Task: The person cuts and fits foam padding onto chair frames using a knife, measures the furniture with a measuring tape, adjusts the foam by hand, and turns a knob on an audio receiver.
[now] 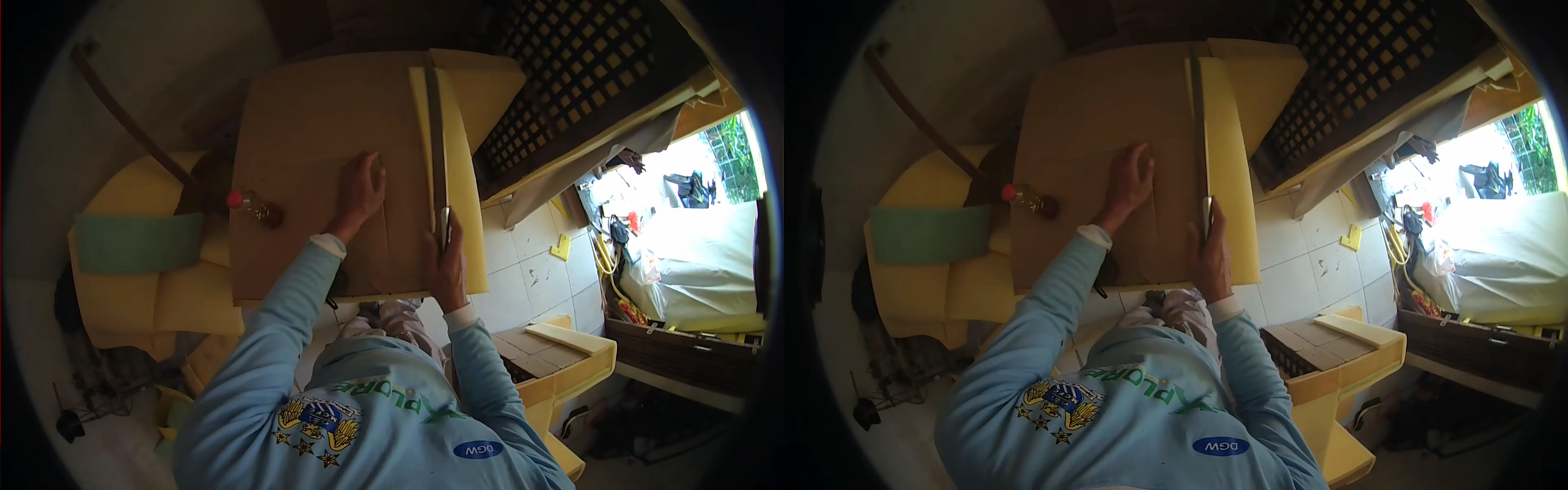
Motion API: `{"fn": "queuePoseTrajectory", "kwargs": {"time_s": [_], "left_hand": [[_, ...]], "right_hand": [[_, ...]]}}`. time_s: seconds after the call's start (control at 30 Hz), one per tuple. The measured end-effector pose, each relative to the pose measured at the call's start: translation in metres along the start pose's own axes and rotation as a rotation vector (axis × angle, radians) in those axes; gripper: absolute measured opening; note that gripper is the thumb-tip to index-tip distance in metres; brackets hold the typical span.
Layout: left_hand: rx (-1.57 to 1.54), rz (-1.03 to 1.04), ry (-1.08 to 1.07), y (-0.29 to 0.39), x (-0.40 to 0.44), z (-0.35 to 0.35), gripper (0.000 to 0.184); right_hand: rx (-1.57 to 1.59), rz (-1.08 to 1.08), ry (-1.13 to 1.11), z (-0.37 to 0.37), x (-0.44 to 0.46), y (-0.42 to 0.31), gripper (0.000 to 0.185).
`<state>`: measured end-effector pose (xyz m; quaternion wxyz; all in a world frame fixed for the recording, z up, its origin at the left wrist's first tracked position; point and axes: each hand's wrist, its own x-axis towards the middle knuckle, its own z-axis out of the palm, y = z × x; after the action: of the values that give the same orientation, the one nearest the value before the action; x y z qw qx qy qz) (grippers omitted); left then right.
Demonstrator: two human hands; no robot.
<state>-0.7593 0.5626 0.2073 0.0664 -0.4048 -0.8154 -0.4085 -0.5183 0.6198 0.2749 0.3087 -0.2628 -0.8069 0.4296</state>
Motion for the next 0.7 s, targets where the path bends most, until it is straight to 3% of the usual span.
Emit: {"fn": "queuePoseTrajectory", "kwargs": {"time_s": [0.07,0.17,0.33,0.7], "left_hand": [[0.054,0.011,-0.013,-0.008,0.025,0.03,0.041],[0.097,0.018,-0.086,-0.001,0.063,0.048,0.045],[0.303,-0.026,-0.118,-0.02,0.088,0.094,0.055],[0.331,-0.109,-0.185,-0.009,0.085,0.089,0.059]], "right_hand": [[-0.102,-0.007,0.083,0.001,0.042,0.004,0.052],[-0.251,-0.081,0.01,0.009,0.092,0.04,0.055],[-0.378,0.072,-0.042,0.032,0.131,0.047,0.053],[-0.402,0.091,-0.072,0.046,0.149,0.053,0.055]]}}
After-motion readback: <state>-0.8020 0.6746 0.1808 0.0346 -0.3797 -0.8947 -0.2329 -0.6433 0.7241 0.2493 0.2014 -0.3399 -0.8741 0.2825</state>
